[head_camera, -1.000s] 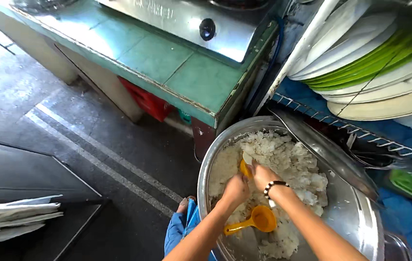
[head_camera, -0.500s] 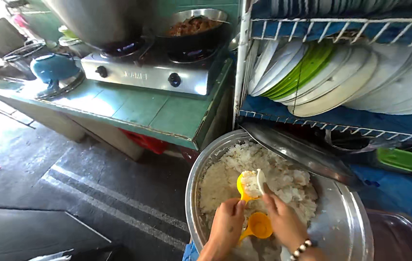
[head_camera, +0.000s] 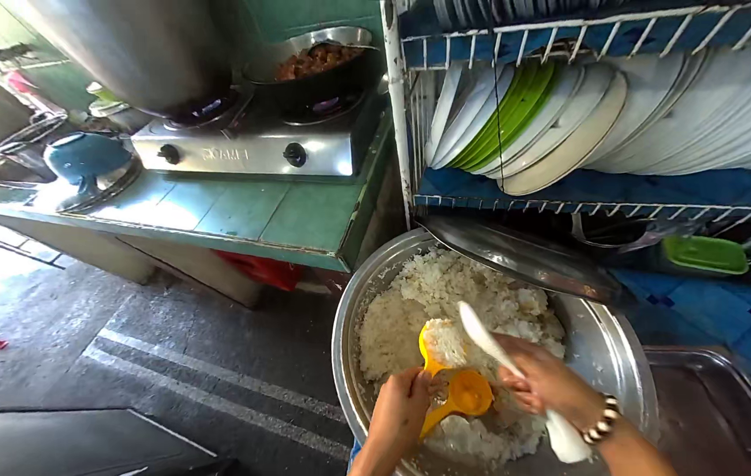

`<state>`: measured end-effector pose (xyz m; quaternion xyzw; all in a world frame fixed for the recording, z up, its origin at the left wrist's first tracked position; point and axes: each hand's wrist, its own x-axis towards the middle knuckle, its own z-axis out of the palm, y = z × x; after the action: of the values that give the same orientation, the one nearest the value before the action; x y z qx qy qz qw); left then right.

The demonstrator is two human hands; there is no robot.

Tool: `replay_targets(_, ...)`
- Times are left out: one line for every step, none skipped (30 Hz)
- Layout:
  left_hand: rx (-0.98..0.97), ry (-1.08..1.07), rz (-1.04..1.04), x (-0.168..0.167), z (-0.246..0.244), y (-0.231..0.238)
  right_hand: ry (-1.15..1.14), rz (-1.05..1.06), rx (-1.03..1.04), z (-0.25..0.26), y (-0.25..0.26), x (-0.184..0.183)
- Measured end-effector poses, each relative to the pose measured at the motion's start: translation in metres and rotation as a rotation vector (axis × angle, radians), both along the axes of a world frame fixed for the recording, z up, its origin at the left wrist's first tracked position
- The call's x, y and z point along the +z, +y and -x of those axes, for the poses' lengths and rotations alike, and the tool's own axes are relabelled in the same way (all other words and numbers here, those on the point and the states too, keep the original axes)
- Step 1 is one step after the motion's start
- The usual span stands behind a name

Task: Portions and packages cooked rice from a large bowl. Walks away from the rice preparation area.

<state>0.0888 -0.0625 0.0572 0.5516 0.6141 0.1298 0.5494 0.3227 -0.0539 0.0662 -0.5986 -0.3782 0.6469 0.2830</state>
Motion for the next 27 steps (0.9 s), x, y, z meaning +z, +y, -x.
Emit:
replay_targets(-0.005, -0.017, -0.005, 0.000, 0.004, 0.000, 0.022, -0.022, -0.069, -0.006, 0.002, 0.003)
replay_targets(-0.013, -0.025, -0.005, -0.001, 0.006, 0.000, -0.067, -0.049, -0.101, -0.006, 0.004, 0.003)
replay_targets(-0.019, -0.024, -0.005, -0.001, 0.007, -0.002, -0.216, -0.058, -0.067, -0.002, 0.005, 0.002)
replay_targets(-0.030, -0.015, -0.005, -0.001, 0.006, -0.002, -0.349, -0.052, 0.010, 0.005, 0.006, -0.001)
replay_targets(-0.044, 0.002, -0.006, 0.002, 0.004, -0.002, -0.442, -0.053, 0.098, 0.014, 0.007, -0.005)
replay_targets(-0.053, 0.021, -0.008, 0.004, 0.002, -0.001, -0.509, -0.065, 0.192, 0.024, 0.006, -0.007)
replay_targets(-0.051, 0.038, -0.005, 0.008, 0.000, 0.000, -0.562, -0.080, 0.285, 0.036, 0.005, -0.007)
replay_targets(-0.037, 0.054, 0.006, 0.010, 0.000, 0.000, -0.622, -0.091, 0.364, 0.048, 0.002, -0.008)
replay_targets(-0.020, 0.071, 0.021, 0.012, -0.001, 0.000, -0.685, -0.086, 0.425, 0.059, -0.003, -0.010)
replay_targets(-0.011, 0.095, 0.037, 0.014, -0.001, -0.001, -0.732, -0.062, 0.474, 0.069, -0.008, -0.011)
replay_targets(-0.009, 0.117, 0.047, 0.015, -0.001, -0.002, -0.748, -0.045, 0.498, 0.075, -0.011, -0.013)
replay_targets(-0.012, 0.132, 0.052, 0.014, 0.001, -0.003, -0.729, -0.051, 0.493, 0.076, -0.013, -0.018)
replay_targets(-0.020, 0.136, 0.058, 0.012, 0.005, -0.003, -0.672, -0.072, 0.475, 0.071, -0.014, -0.024)
replay_targets(-0.040, 0.135, 0.069, 0.010, 0.010, -0.001, -0.589, -0.089, 0.460, 0.063, -0.014, -0.030)
replay_targets(-0.071, 0.131, 0.086, 0.007, 0.017, 0.002, -0.509, -0.089, 0.456, 0.053, -0.010, -0.036)
replay_targets(-0.104, 0.125, 0.104, 0.005, 0.022, 0.009, -0.462, -0.082, 0.451, 0.043, -0.005, -0.041)
replay_targets(-0.129, 0.124, 0.117, 0.002, 0.027, 0.017, -0.470, -0.071, 0.439, 0.035, 0.003, -0.043)
replay_targets(-0.146, 0.134, 0.128, -0.002, 0.029, 0.026, -0.544, -0.061, 0.433, 0.031, 0.012, -0.040)
replay_targets(-0.148, 0.157, 0.132, -0.006, 0.030, 0.036, -0.657, -0.047, 0.434, 0.029, 0.023, -0.036)
replay_targets(-0.139, 0.186, 0.131, -0.009, 0.028, 0.047, -0.776, -0.029, 0.437, 0.029, 0.035, -0.032)
replay_targets(-0.129, 0.217, 0.121, -0.013, 0.026, 0.057, -0.894, -0.013, 0.449, 0.029, 0.046, -0.030)
replay_targets(-0.124, 0.250, 0.105, -0.016, 0.023, 0.068, -0.997, 0.012, 0.479, 0.032, 0.056, -0.030)
replay_targets(-0.126, 0.285, 0.090, -0.020, 0.020, 0.078, -1.067, 0.031, 0.516, 0.037, 0.064, -0.030)
replay_targets(-0.138, 0.325, 0.081, -0.021, 0.016, 0.086, -1.105, 0.049, 0.562, 0.044, 0.070, -0.031)
replay_targets(-0.156, 0.368, 0.076, -0.022, 0.012, 0.092, -1.123, 0.060, 0.616, 0.053, 0.074, -0.032)
replay_targets(-0.178, 0.411, 0.077, -0.021, 0.006, 0.097, -1.131, 0.064, 0.670, 0.063, 0.076, -0.033)
replay_targets(-0.199, 0.451, 0.080, -0.017, 0.001, 0.100, -1.132, 0.062, 0.712, 0.074, 0.078, -0.034)
